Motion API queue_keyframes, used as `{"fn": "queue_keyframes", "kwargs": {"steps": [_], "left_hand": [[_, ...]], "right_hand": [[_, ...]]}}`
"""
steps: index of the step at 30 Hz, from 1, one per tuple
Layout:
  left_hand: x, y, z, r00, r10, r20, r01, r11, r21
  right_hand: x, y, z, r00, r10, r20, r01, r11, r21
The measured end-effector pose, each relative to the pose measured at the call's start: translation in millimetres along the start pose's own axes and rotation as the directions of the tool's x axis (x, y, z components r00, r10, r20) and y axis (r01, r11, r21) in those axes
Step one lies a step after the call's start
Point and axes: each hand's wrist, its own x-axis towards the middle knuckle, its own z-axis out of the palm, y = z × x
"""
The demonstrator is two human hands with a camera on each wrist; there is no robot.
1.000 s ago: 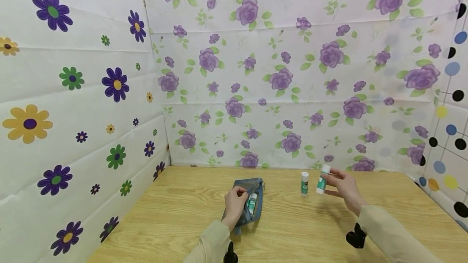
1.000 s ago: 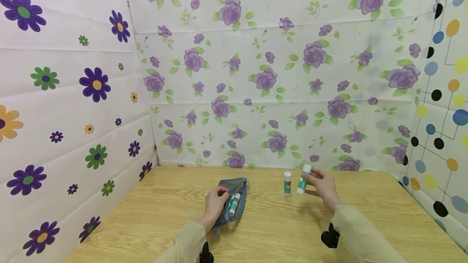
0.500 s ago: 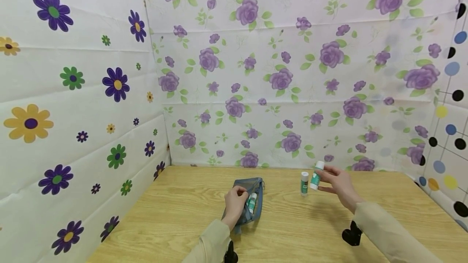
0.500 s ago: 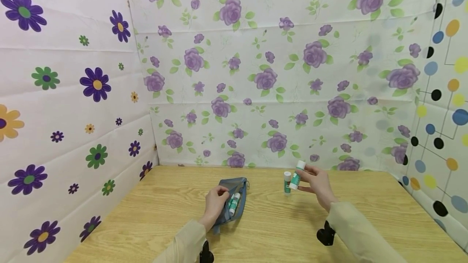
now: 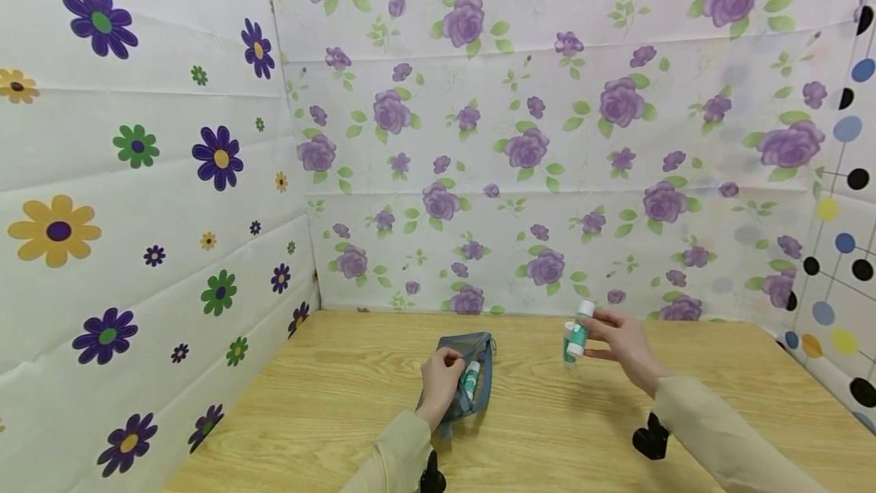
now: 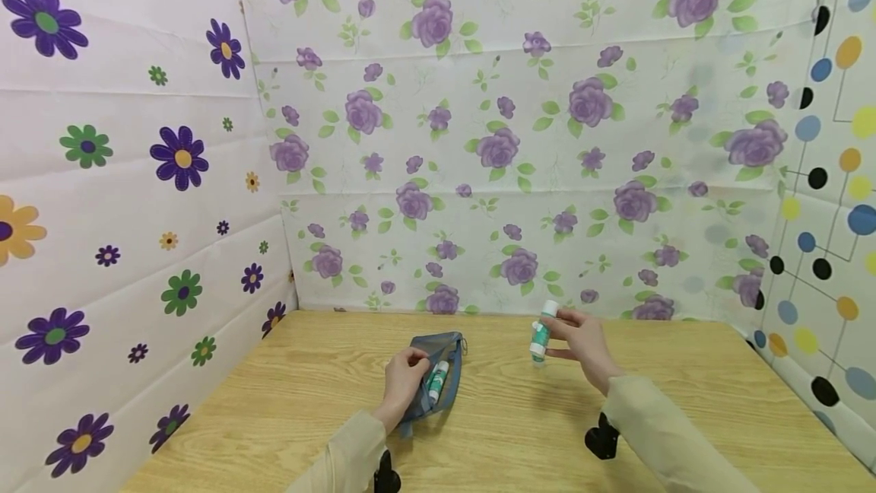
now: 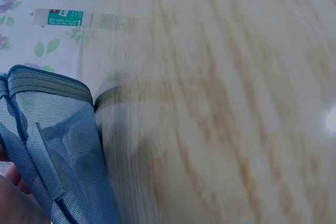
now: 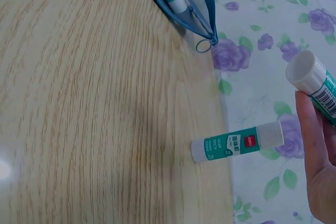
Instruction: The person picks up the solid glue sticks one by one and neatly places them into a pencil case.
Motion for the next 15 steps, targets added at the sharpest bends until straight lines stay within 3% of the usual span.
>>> {"fn": "queue_keyframes", "kwargs": {"steps": [3,6,8,15], "left_hand": [[0.7,-1.2,0.2,1.0,0.019,-0.007,-0.019,1.0,-0.005],[2.2,-1.8,1.4,1.0,-0.009,0.0,0.009,1.0,0.012],[3.6,-1.0,1.9,0.998,-0.06,0.016,0.059,0.998,0.027],[3.6,-1.6,2.5,0.997,-0.078,0.026,0.078,0.997,0.022]], "right_hand": [[-0.3,-0.7,3.7,1.0,-0.007,0.018,0.007,1.0,-0.002],[-0.7,-1.2,7.6,0.999,-0.017,0.033,0.018,1.0,-0.009],[-0.7,-1.3,10.4,0.999,-0.02,0.041,0.02,1.0,-0.014],[0.0,-0.5,21.0,0.999,-0.011,0.048,0.012,1.0,-0.018]]}}
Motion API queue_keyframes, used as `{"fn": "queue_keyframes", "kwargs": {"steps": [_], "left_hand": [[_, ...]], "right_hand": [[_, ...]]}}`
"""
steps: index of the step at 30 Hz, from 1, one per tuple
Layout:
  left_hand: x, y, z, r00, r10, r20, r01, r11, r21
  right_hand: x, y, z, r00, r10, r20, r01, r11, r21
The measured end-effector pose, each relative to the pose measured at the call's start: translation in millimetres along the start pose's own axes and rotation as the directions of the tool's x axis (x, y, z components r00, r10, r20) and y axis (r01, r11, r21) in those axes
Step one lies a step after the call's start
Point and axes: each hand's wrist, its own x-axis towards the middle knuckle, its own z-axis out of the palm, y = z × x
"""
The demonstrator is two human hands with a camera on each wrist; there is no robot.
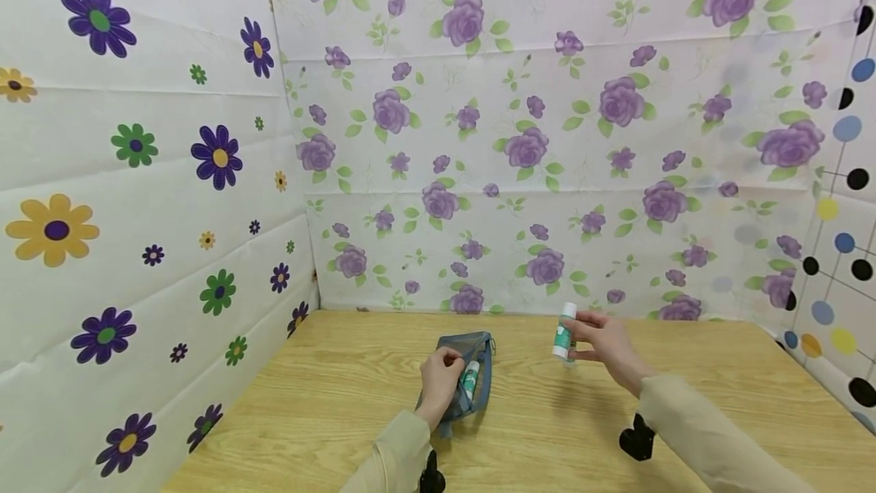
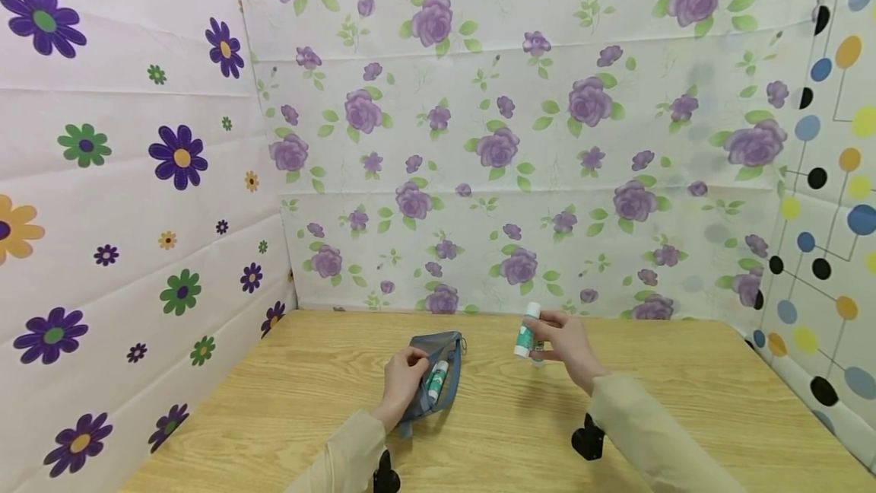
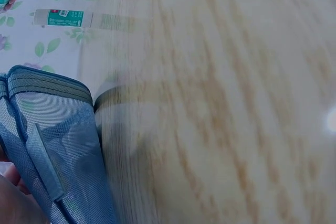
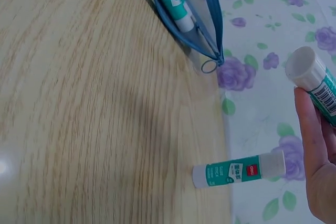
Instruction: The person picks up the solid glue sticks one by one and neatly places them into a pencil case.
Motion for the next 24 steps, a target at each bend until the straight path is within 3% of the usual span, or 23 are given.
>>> {"fn": "queue_keyframes", "kwargs": {"steps": [15,24], "left_hand": [[-1.2,-0.3,-1.6,1.0,0.004,-0.012,-0.004,1.0,0.001],[-0.7,-0.3,-0.2,1.0,0.018,-0.013,-0.018,1.0,0.003]], "right_hand": [[1.3,4.9,26.4,0.998,-0.012,0.058,0.011,1.0,0.024],[1.0,5.8,36.4,0.999,-0.025,0.047,0.024,0.999,0.024]]}}
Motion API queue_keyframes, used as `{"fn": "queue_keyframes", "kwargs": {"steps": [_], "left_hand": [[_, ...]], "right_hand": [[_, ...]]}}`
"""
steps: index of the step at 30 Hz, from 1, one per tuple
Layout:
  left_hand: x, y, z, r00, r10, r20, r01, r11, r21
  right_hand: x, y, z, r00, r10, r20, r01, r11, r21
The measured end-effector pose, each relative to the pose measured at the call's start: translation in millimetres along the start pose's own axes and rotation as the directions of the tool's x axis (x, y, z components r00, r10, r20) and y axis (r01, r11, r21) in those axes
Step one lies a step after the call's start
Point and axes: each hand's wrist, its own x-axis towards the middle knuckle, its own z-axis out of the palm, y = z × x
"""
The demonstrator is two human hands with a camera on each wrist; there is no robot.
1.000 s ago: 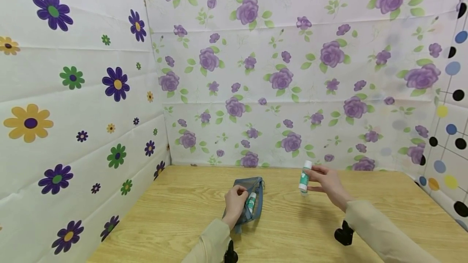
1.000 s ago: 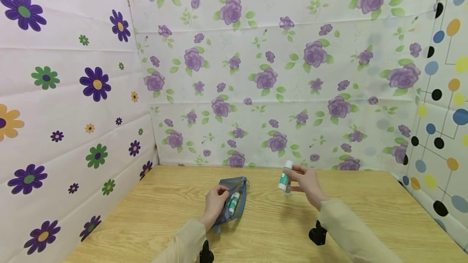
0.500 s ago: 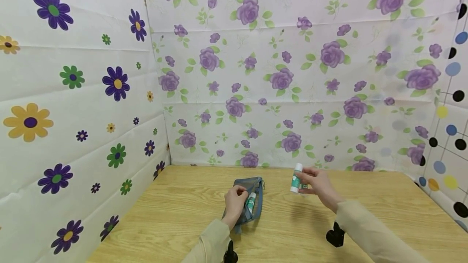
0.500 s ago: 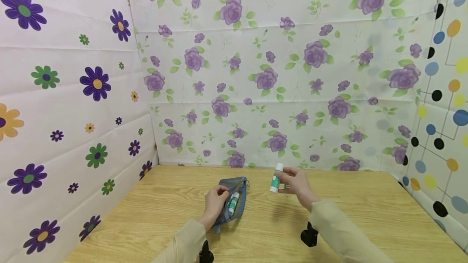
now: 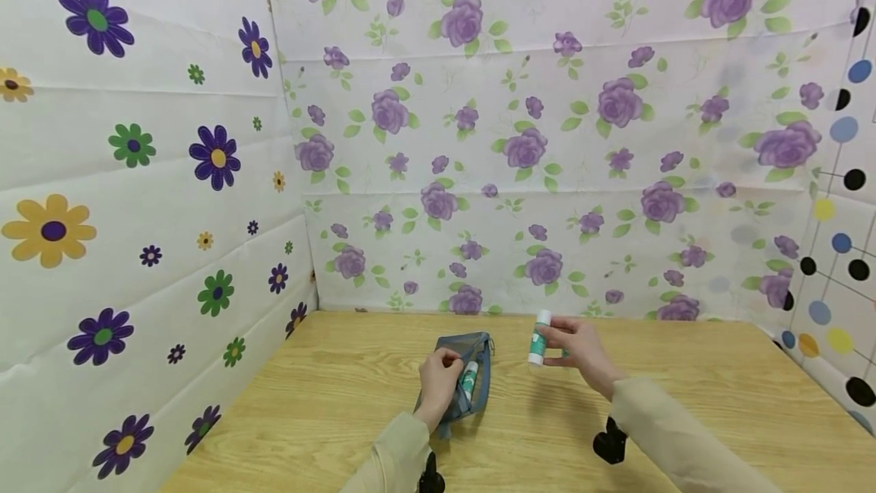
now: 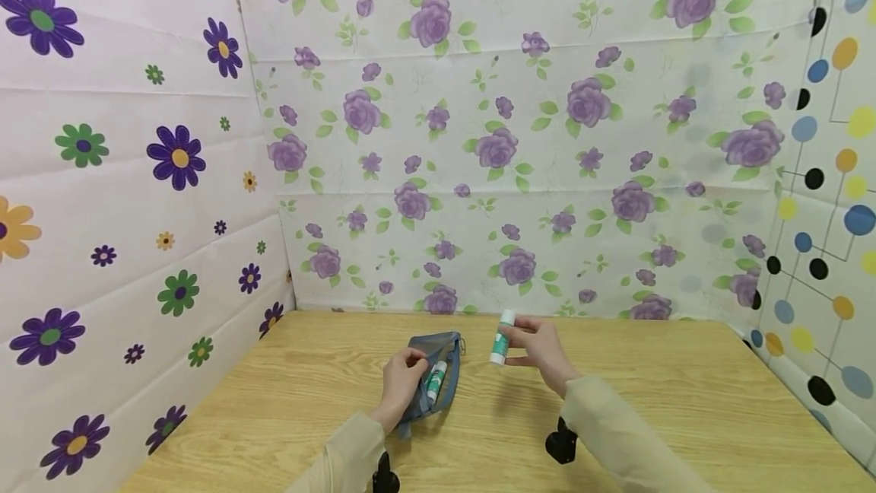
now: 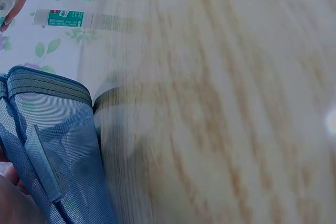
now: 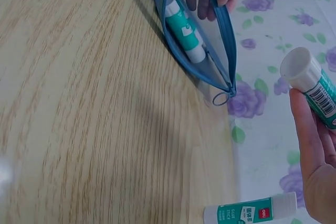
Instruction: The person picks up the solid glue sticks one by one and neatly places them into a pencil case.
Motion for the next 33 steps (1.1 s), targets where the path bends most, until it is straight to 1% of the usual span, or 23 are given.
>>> {"fn": "queue_keyframes", "kwargs": {"steps": [9,15,27,33], "left_hand": [[1.5,0.3,0.9,1.0,-0.008,-0.008,0.008,1.0,0.011],[2.5,0.6,1.3,1.0,-0.014,-0.006,0.014,1.0,0.015],[2.8,-0.7,1.1,1.0,-0.013,-0.003,0.013,1.0,0.004],[2.6,-0.8,-0.1,1.0,-0.015,-0.002,0.015,1.0,0.005]], "right_hand": [[3.2,5.8,8.5,0.999,0.043,-0.013,-0.043,0.998,0.039],[3.1,8.6,12.4,0.999,0.05,-0.018,-0.049,0.998,0.027],[2.4,16.0,20.2,0.998,0.061,0.004,-0.061,0.998,0.016],[3.2,19.4,25.7,0.997,0.079,0.006,-0.079,0.996,0.035]]}}
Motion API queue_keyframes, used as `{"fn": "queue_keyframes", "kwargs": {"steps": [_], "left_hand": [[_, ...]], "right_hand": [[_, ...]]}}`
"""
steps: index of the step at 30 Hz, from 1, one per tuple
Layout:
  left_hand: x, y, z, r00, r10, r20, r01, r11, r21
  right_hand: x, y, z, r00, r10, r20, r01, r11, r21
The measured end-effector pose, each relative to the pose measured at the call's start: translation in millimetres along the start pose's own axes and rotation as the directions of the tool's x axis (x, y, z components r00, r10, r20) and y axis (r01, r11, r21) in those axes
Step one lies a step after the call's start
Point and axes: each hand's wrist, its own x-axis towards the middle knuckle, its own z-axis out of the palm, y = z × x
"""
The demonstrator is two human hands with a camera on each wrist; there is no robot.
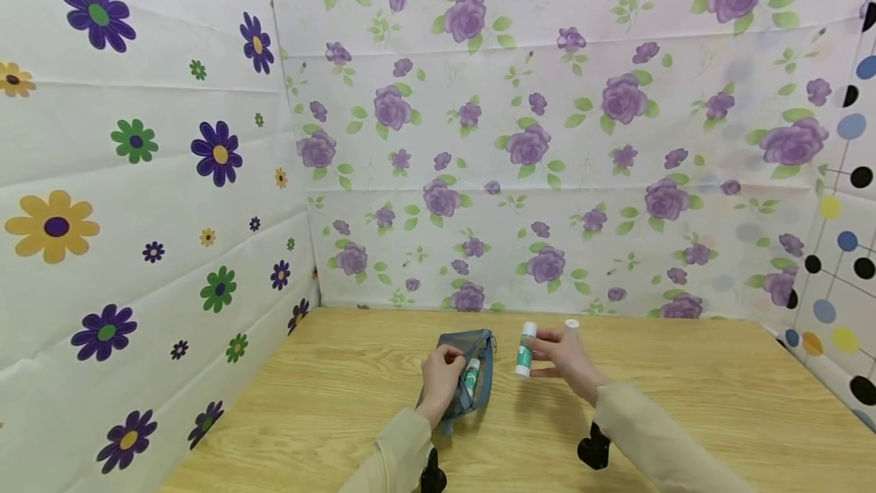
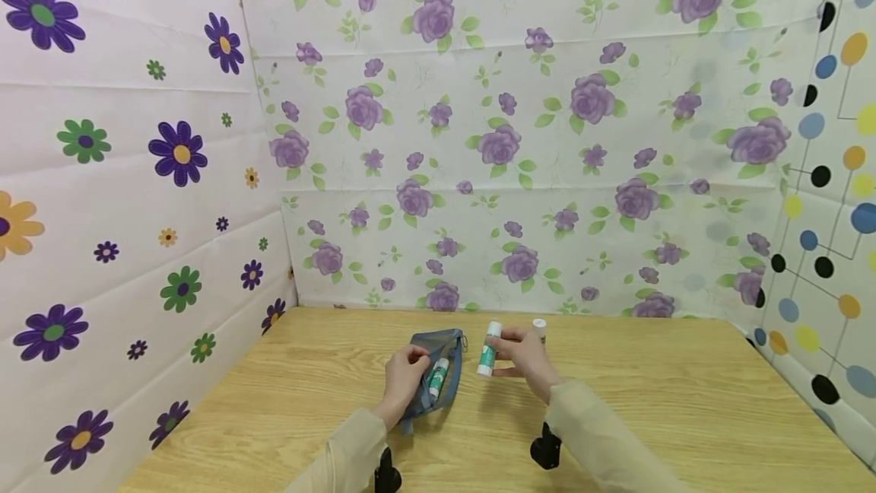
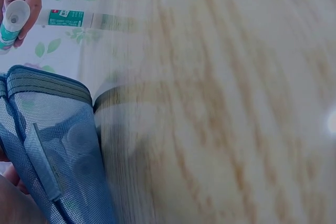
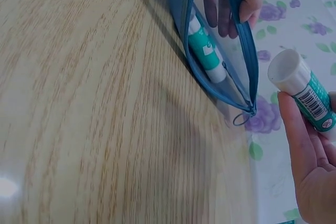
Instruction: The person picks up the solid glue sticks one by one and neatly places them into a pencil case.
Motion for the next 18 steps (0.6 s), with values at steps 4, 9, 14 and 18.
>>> {"fn": "queue_keyframes", "kwargs": {"steps": [4,9,14,18], "left_hand": [[0.3,0.1,-0.1,1.0,-0.003,0.0,0.003,1.0,-0.001],[0.3,-0.6,0.0,1.0,0.002,-0.003,-0.002,1.0,0.001],[0.2,-1.7,0.3,1.0,0.008,-0.006,-0.008,1.0,0.001],[-0.1,-2.2,0.2,1.0,0.008,-0.003,-0.008,1.0,-0.001]], "right_hand": [[0.9,2.3,5.1,1.0,0.029,-0.009,-0.029,1.0,0.01],[2.1,5.6,11.1,0.999,0.045,-0.002,-0.045,0.999,0.019],[1.4,6.5,15.4,0.999,0.045,0.016,-0.046,0.999,0.018],[-0.1,7.1,18.2,0.999,0.049,0.022,-0.05,0.999,0.012]]}}
